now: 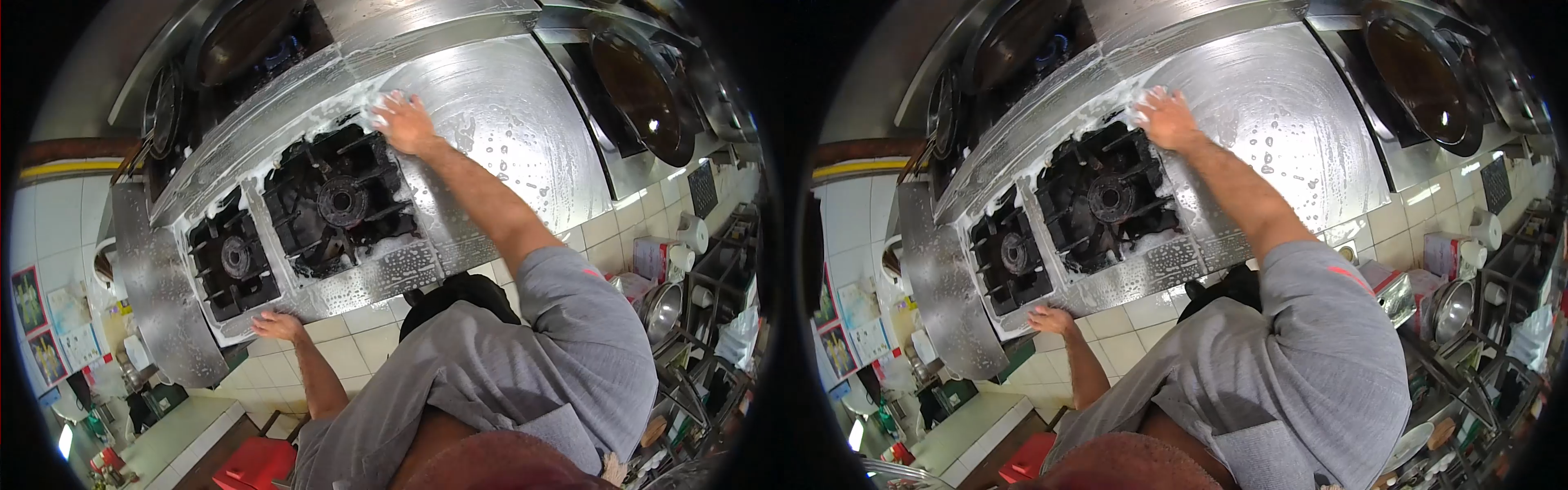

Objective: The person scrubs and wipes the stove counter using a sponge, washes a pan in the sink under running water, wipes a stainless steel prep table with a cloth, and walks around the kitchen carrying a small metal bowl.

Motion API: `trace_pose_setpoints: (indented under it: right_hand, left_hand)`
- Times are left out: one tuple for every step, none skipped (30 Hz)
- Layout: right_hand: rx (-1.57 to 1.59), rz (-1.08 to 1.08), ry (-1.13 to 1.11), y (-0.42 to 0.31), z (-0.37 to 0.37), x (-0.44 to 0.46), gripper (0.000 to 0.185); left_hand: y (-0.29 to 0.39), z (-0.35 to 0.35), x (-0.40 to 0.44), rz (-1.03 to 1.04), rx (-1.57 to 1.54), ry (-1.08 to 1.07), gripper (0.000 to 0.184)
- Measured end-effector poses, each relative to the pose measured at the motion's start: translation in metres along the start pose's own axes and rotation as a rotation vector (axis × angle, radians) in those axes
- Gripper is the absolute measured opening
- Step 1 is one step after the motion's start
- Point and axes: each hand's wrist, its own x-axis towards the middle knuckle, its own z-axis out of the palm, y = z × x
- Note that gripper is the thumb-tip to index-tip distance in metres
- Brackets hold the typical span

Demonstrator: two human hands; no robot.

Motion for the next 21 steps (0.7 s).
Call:
trace_pose_setpoints:
  right_hand:
    - [0.013,-0.067,-0.067,0.008,-0.002,-0.007,0.046]
    - [0.019,-0.078,-0.062,0.02,-0.007,-0.013,0.046]
    - [-0.013,-0.075,-0.046,0.037,-0.015,-0.012,0.045]
    - [-0.044,-0.074,-0.037,0.044,-0.017,-0.005,0.043]
    - [-0.044,-0.093,-0.043,0.04,-0.012,0.009,0.043]
    - [-0.045,-0.146,-0.004,0.037,0.0,0.023,0.043]
    - [-0.043,-0.195,0.035,0.032,0.012,0.035,0.043]
    - [-0.034,-0.217,0.024,0.024,0.011,0.046,0.045]
    - [-0.05,-0.185,0.054,0.017,0.018,0.054,0.045]
    - [-0.065,-0.149,0.09,0.011,0.023,0.055,0.044]
    - [-0.059,-0.145,0.084,0.01,0.026,0.049,0.044]
    - [-0.062,-0.115,0.073,0.009,0.026,0.042,0.044]
    - [-0.067,-0.087,0.065,0.006,0.024,0.032,0.044]
    - [-0.074,-0.087,0.066,0.003,0.022,0.019,0.044]
    - [-0.037,-0.044,0.069,-0.002,0.021,0.001,0.043]
    - [-0.001,-0.001,0.07,-0.005,0.021,-0.017,0.043]
    - [-0.004,0.033,0.084,-0.008,0.021,-0.034,0.042]
    - [-0.012,0.039,0.093,-0.012,0.022,-0.051,0.042]
    - [-0.086,0.055,0.103,-0.017,0.022,-0.073,0.042]
    - [-0.163,0.073,0.109,-0.022,0.023,-0.095,0.041]
    - [-0.104,0.12,0.095,-0.033,0.021,-0.116,0.041]
  left_hand:
    - [0.004,-0.001,-0.001,-0.001,0.007,-0.012,0.058]
    - [0.006,-0.002,-0.002,-0.004,0.013,-0.024,0.058]
    - [0.008,-0.002,-0.002,0.006,0.013,-0.033,0.057]
    - [0.01,-0.003,-0.001,-0.008,0.021,-0.019,0.057]
    - [0.012,-0.002,-0.001,-0.017,0.015,-0.016,0.056]
    - [0.013,-0.003,-0.003,-0.023,0.015,-0.02,0.055]
    - [0.013,-0.003,-0.004,-0.017,0.03,-0.027,0.054]
    - [0.009,-0.002,-0.004,0.007,0.04,-0.029,0.055]
    - [0.007,-0.001,-0.005,0.004,0.035,-0.036,0.055]
    - [0.007,-0.001,-0.003,0.006,0.027,-0.041,0.055]
    - [0.007,-0.001,-0.001,0.011,0.034,-0.045,0.055]
    - [0.009,-0.001,-0.002,-0.003,0.027,-0.044,0.056]
    - [0.012,-0.002,-0.003,-0.018,0.015,-0.04,0.056]
    - [0.014,-0.003,-0.003,-0.022,0.01,-0.041,0.056]
    - [0.016,-0.005,-0.003,-0.011,-0.001,-0.035,0.056]
    - [0.014,-0.005,-0.004,-0.002,-0.013,-0.03,0.056]
    - [0.012,-0.004,-0.003,-0.013,-0.016,-0.026,0.055]
    - [0.013,-0.003,-0.001,-0.011,-0.029,-0.028,0.055]
    - [0.015,-0.005,-0.001,-0.029,-0.004,-0.035,0.054]
    - [0.017,-0.008,-0.004,-0.047,0.021,-0.045,0.053]
    - [0.022,-0.012,-0.005,-0.082,0.031,-0.078,0.052]
